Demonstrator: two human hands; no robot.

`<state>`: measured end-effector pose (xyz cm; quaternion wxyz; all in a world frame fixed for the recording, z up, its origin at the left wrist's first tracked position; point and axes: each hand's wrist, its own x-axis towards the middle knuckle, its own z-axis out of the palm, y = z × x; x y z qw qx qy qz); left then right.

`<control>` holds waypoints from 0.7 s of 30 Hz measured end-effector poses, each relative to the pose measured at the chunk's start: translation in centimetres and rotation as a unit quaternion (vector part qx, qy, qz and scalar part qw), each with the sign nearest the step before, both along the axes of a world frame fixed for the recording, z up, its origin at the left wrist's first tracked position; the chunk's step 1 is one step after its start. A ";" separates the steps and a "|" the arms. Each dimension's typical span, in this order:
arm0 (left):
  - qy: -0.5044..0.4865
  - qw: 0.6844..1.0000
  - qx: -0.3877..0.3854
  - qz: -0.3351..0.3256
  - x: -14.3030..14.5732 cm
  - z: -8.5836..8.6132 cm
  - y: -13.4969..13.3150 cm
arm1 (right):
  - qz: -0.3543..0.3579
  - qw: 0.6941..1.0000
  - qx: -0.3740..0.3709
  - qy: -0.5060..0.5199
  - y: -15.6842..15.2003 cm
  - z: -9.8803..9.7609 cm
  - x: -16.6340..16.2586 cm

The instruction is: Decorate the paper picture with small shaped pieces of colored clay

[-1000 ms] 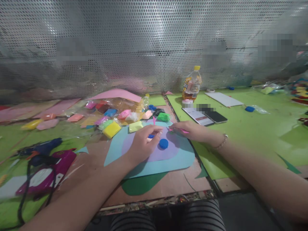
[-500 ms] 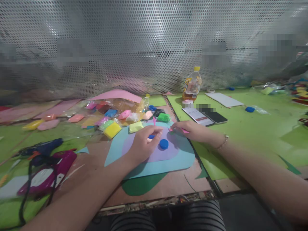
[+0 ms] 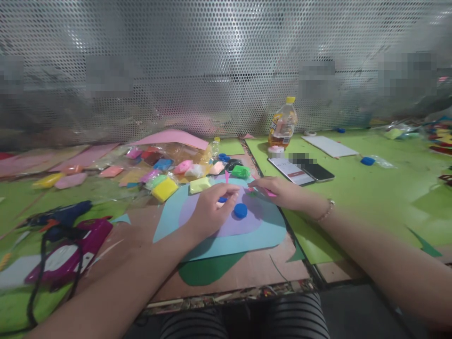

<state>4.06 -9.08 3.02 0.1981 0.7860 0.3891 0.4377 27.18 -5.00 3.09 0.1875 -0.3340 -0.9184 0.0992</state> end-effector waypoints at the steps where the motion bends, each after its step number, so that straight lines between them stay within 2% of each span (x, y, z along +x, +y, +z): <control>1: -0.001 1.000 0.001 -0.001 0.0 0.0 0.0 | 0.010 1.000 0.000 0.005 0.1 -0.1 0.0; 4: -0.007 1.000 -0.001 -0.006 0.0 -0.2 0.1 | 0.032 0.999 -0.012 0.022 0.5 -0.5 -0.1; 14: -0.010 1.000 -0.009 -0.011 -0.1 -0.1 0.1 | 0.026 0.999 -0.034 0.010 0.4 -0.4 0.1; 21: -0.004 1.000 -0.015 -0.005 -0.1 -0.2 0.2 | -0.024 0.999 -0.021 0.015 0.2 -0.2 0.1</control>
